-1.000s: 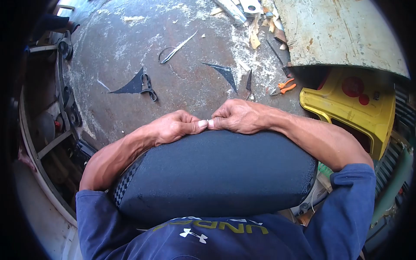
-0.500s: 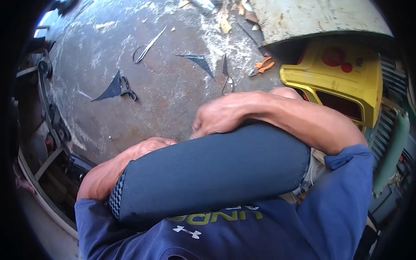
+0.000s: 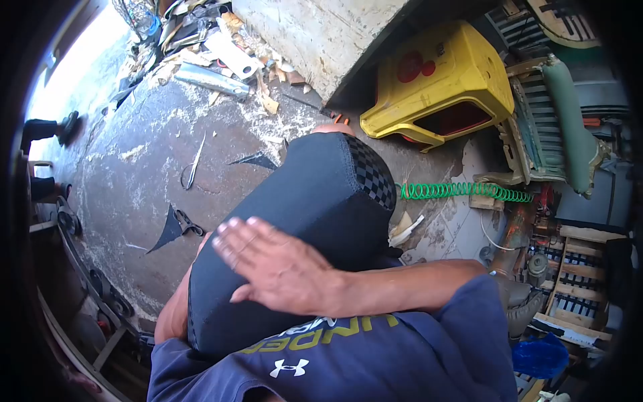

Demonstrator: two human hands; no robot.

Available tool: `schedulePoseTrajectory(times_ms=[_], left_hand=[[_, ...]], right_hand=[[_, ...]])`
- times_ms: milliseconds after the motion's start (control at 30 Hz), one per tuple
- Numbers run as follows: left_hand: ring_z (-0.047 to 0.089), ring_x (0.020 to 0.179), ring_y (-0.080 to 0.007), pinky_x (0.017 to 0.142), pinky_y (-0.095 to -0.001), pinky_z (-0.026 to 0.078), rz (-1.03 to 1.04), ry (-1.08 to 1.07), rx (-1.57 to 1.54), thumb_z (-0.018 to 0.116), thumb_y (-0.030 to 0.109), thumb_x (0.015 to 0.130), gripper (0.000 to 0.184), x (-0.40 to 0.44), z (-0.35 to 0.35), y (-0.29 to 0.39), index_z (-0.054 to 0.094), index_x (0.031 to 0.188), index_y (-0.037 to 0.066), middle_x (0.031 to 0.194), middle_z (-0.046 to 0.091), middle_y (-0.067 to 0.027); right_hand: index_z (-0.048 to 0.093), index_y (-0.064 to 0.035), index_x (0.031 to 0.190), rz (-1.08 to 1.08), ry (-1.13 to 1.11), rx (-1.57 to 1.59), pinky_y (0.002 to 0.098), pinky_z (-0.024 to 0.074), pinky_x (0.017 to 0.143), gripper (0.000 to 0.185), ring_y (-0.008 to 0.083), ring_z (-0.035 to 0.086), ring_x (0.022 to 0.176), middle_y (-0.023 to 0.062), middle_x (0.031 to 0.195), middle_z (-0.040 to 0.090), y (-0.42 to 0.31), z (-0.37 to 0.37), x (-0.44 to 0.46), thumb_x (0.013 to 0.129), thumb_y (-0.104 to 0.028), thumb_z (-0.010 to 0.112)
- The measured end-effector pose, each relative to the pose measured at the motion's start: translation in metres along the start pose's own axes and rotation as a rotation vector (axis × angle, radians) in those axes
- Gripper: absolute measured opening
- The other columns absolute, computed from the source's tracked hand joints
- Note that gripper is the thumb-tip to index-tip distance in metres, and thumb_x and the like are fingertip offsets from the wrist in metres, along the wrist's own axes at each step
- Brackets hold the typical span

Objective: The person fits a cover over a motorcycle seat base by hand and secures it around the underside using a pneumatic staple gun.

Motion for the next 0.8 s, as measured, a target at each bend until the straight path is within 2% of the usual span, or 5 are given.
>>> schedulePoseTrajectory(times_ms=[200, 300, 400, 667, 800], left_hand=[[0.064, 0.075, -0.0087, 0.067, -0.0228, 0.051, 0.089, 0.04, -0.056, 0.052, 0.033, 0.106, 0.037, -0.015, -0.009, 0.002, 0.068, 0.104, 0.0, 0.091, 0.071, -0.0063], [0.064, 0.075, -0.0087, 0.068, -0.023, 0.051, 0.139, 0.081, -0.117, 0.051, 0.034, 0.106, 0.038, -0.029, -0.011, -0.001, 0.068, 0.103, 0.0, 0.091, 0.071, -0.006], [0.063, 0.075, -0.0087, 0.068, -0.0232, 0.051, 0.18, 0.152, -0.168, 0.05, 0.035, 0.107, 0.038, -0.051, -0.004, 0.014, 0.068, 0.102, 0.001, 0.09, 0.071, -0.0057], [0.063, 0.075, -0.0086, 0.069, -0.0239, 0.051, 0.53, 0.289, -0.279, 0.048, 0.037, 0.108, 0.041, -0.156, 0.076, 0.069, 0.068, 0.1, 0.003, 0.088, 0.071, -0.0048], [0.041, 0.058, -0.0056, 0.05, -0.034, 0.033, 0.696, 0.552, 0.674, 0.048, 0.029, 0.108, 0.042, -0.111, 0.178, 0.049, 0.058, 0.077, 0.003, 0.06, 0.053, -0.0003]], right_hand=[[0.05, 0.0092, 0.137, 0.822, 0.198, -0.386, 0.0515, 0.0384, 0.111, 0.062, 0.0407, 0.057, 0.125, 0.0284, 0.128, 0.063, 0.153, -0.101, -0.068, 0.105, -0.044, 0.046], [0.065, 0.0022, 0.118, 0.661, 0.527, -0.071, 0.0369, 0.0514, 0.083, 0.029, 0.0282, 0.067, 0.09, 0.0188, 0.103, 0.071, 0.107, -0.108, -0.102, 0.104, -0.019, 0.051], [0.062, -0.0008, 0.087, 0.692, -0.145, 0.642, 0.0314, 0.0513, 0.059, 0.035, 0.0185, 0.063, 0.062, 0.0094, 0.078, 0.065, 0.062, -0.046, -0.13, 0.085, -0.03, 0.082], [0.053, 0.0062, 0.122, 0.259, 0.119, 1.209, 0.0429, 0.0513, 0.088, 0.061, 0.0312, 0.062, 0.1, 0.0234, 0.118, 0.059, 0.044, 0.036, -0.069, 0.093, -0.045, 0.069], [0.058, 0.0019, 0.121, 0.248, -0.02, 1.359, 0.0341, 0.0524, 0.086, 0.036, 0.0186, 0.064, 0.098, 0.0119, 0.111, 0.066, 0.049, 0.08, -0.019, 0.1, -0.027, 0.058]])
Point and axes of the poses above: each hand's wrist, its own x-axis towards the middle knuckle, its own z-axis out of the palm, y = z × x, the point moved 3 cm from there along x, towards the middle knuckle
